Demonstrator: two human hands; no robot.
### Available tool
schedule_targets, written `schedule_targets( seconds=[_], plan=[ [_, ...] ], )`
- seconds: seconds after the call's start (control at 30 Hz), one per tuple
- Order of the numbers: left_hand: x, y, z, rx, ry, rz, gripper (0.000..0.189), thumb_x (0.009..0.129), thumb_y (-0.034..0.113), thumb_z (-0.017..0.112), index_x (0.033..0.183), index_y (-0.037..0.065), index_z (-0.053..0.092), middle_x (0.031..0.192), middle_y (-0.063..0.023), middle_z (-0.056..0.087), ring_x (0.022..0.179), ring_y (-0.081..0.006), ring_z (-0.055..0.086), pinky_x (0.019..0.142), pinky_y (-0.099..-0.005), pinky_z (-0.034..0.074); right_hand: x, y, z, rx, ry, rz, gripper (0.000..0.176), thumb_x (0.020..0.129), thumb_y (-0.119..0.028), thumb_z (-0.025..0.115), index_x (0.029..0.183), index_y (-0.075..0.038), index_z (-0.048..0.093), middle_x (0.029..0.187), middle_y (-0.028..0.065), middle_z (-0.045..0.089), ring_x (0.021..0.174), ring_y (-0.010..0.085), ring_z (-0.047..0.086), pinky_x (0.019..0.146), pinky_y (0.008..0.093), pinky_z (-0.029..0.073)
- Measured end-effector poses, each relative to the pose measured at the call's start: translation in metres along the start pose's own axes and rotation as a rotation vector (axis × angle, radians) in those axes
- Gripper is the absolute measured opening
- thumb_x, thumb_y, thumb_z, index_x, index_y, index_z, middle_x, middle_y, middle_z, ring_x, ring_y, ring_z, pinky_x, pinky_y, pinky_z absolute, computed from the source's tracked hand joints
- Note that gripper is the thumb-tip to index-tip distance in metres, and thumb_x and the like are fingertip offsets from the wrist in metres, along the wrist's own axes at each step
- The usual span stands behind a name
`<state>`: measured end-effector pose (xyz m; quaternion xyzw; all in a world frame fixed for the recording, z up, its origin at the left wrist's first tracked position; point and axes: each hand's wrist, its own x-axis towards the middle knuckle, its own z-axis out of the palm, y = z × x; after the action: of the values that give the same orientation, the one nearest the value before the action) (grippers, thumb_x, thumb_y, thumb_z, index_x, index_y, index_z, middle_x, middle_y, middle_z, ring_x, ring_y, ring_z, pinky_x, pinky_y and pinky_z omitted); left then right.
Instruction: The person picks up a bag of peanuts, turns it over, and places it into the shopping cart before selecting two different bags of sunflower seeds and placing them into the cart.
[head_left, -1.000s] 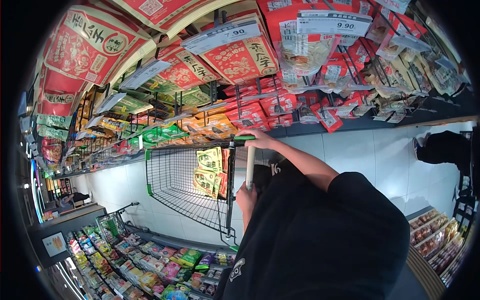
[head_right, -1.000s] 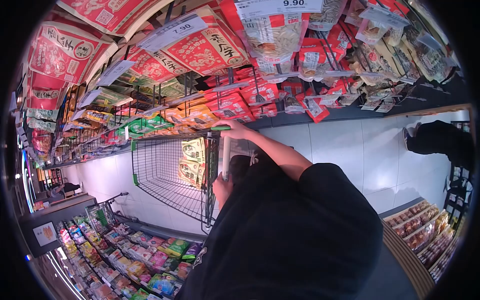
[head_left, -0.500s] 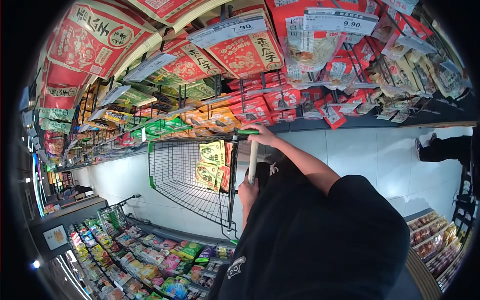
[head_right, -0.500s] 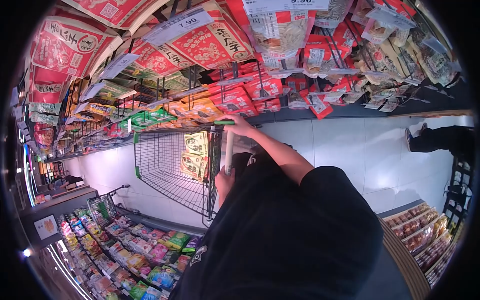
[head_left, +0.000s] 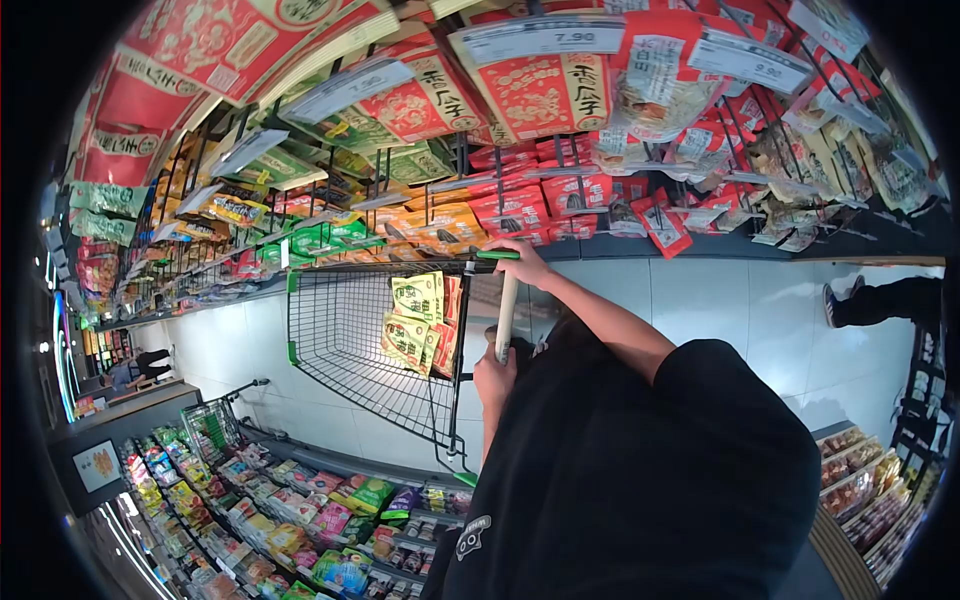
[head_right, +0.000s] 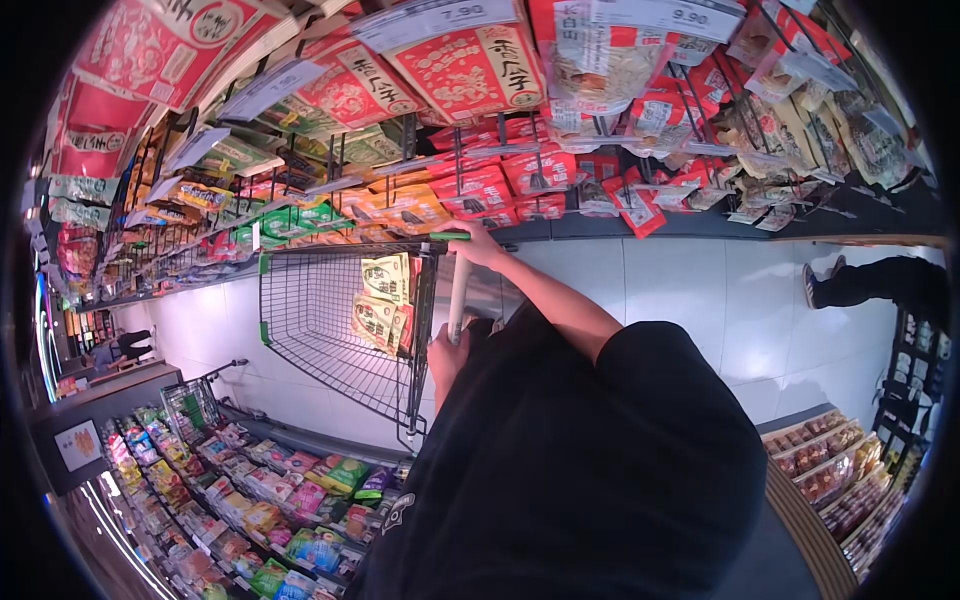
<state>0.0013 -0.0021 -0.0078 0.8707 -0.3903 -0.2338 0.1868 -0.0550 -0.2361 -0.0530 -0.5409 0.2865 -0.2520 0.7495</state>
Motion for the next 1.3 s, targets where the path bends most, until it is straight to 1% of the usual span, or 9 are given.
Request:
schedule_targets(
  seconds=[0.1, 0.17, 0.3, 0.4, 0.5, 0.6, 0.7, 1.0, 1.3],
  plan=[
    [0.002, -0.006, -0.011, 0.028, 0.004, -0.015, 0.028, 0.087, 0.032, 0.065, 0.09, 0.004, 0.062, 0.077, -0.0234, 0.067, 0.076, -0.0441, 0.066, 0.067, -0.051, 0.053, 0.011, 0.009, 0.011, -0.08, -0.011, -0.006, 0.04, 0.08, 0.001, 0.057, 0.12, -0.005, 0.063, 0.109, 0.0043, 0.066, 0.08, 0.0133, 0.069, 0.066, 0.0258, 0.049],
    [0.007, -0.013, -0.019, 0.032, 0.01, -0.013, 0.028, 0.087, 0.032, 0.064, 0.09, 0.005, 0.062, 0.079, -0.0226, 0.068, 0.077, -0.0438, 0.066, 0.068, -0.0514, 0.053, 0.016, 0.01, 0.021, -0.066, -0.024, 0.002, 0.04, 0.081, 0.001, 0.057, 0.121, -0.005, 0.062, 0.109, 0.0042, 0.066, 0.081, 0.0136, 0.069, 0.067, 0.0257, 0.049],
    [0.016, -0.039, -0.03, 0.059, 0.0, -0.015, 0.027, 0.087, 0.032, 0.064, 0.094, 0.006, 0.063, 0.082, -0.0212, 0.068, 0.078, -0.0435, 0.066, 0.069, -0.0514, 0.053, 0.026, 0.012, 0.043, -0.044, -0.051, 0.013, 0.04, 0.084, 0.0, 0.055, 0.123, -0.005, 0.06, 0.11, 0.0043, 0.066, 0.081, 0.0138, 0.069, 0.069, 0.0262, 0.05],
    [0.023, -0.051, -0.043, 0.069, -0.007, -0.027, 0.027, 0.088, 0.033, 0.064, 0.097, 0.008, 0.063, 0.084, -0.0204, 0.069, 0.079, -0.0431, 0.066, 0.069, -0.0511, 0.053, 0.034, 0.013, 0.057, -0.027, -0.063, 0.063, 0.038, 0.085, 0.0, 0.054, 0.123, -0.004, 0.059, 0.114, 0.005, 0.065, 0.08, 0.0136, 0.068, 0.071, 0.027, 0.051],
    [0.028, -0.065, -0.056, 0.046, 0.001, -0.019, 0.026, 0.088, 0.032, 0.063, 0.099, 0.009, 0.064, 0.085, -0.0196, 0.069, 0.079, -0.0428, 0.066, 0.07, -0.051, 0.053, 0.045, 0.02, 0.077, 0.005, -0.039, 0.027, 0.037, 0.086, -0.001, 0.054, 0.123, -0.005, 0.059, 0.117, 0.0055, 0.062, 0.078, 0.0133, 0.067, 0.073, 0.0279, 0.052],
    [0.035, -0.081, -0.068, 0.038, 0.009, -0.012, 0.026, 0.088, 0.032, 0.063, 0.1, 0.009, 0.064, 0.085, -0.0193, 0.069, 0.08, -0.0426, 0.066, 0.07, -0.0511, 0.053, 0.054, 0.018, 0.094, -0.041, -0.047, 0.043, 0.039, 0.086, -0.001, 0.055, 0.124, -0.005, 0.058, 0.119, 0.0055, 0.061, 0.078, 0.0131, 0.066, 0.074, 0.0281, 0.052],
    [0.044, -0.096, -0.078, 0.03, 0.01, -0.009, 0.026, 0.089, 0.032, 0.063, 0.1, 0.009, 0.064, 0.084, -0.0199, 0.069, 0.08, -0.0427, 0.066, 0.07, -0.0512, 0.053, 0.059, 0.014, 0.113, -0.015, -0.026, 0.068, 0.039, 0.086, -0.001, 0.055, 0.125, -0.006, 0.058, 0.116, 0.0049, 0.061, 0.078, 0.0128, 0.066, 0.075, 0.0282, 0.052],
    [0.065, -0.14, -0.109, 0.042, 0.015, 0.001, 0.027, 0.086, 0.03, 0.064, 0.098, 0.006, 0.064, 0.083, -0.0209, 0.069, 0.079, -0.0426, 0.066, 0.071, -0.0513, 0.053, 0.085, 0.025, 0.161, -0.081, -0.007, 0.036, 0.035, 0.089, -0.003, 0.056, 0.124, -0.008, 0.058, 0.107, 0.0051, 0.064, 0.079, 0.0126, 0.066, 0.075, 0.0287, 0.052],
    [0.077, -0.168, -0.139, 0.072, 0.023, 0.009, 0.025, 0.086, 0.028, 0.064, 0.098, 0.006, 0.064, 0.082, -0.021, 0.068, 0.079, -0.0422, 0.066, 0.07, -0.0513, 0.053, 0.108, 0.043, 0.198, -0.05, 0.043, 0.064, 0.032, 0.089, -0.003, 0.058, 0.122, -0.006, 0.059, 0.103, 0.0049, 0.064, 0.079, 0.0131, 0.065, 0.073, 0.0291, 0.052]
  ],
)
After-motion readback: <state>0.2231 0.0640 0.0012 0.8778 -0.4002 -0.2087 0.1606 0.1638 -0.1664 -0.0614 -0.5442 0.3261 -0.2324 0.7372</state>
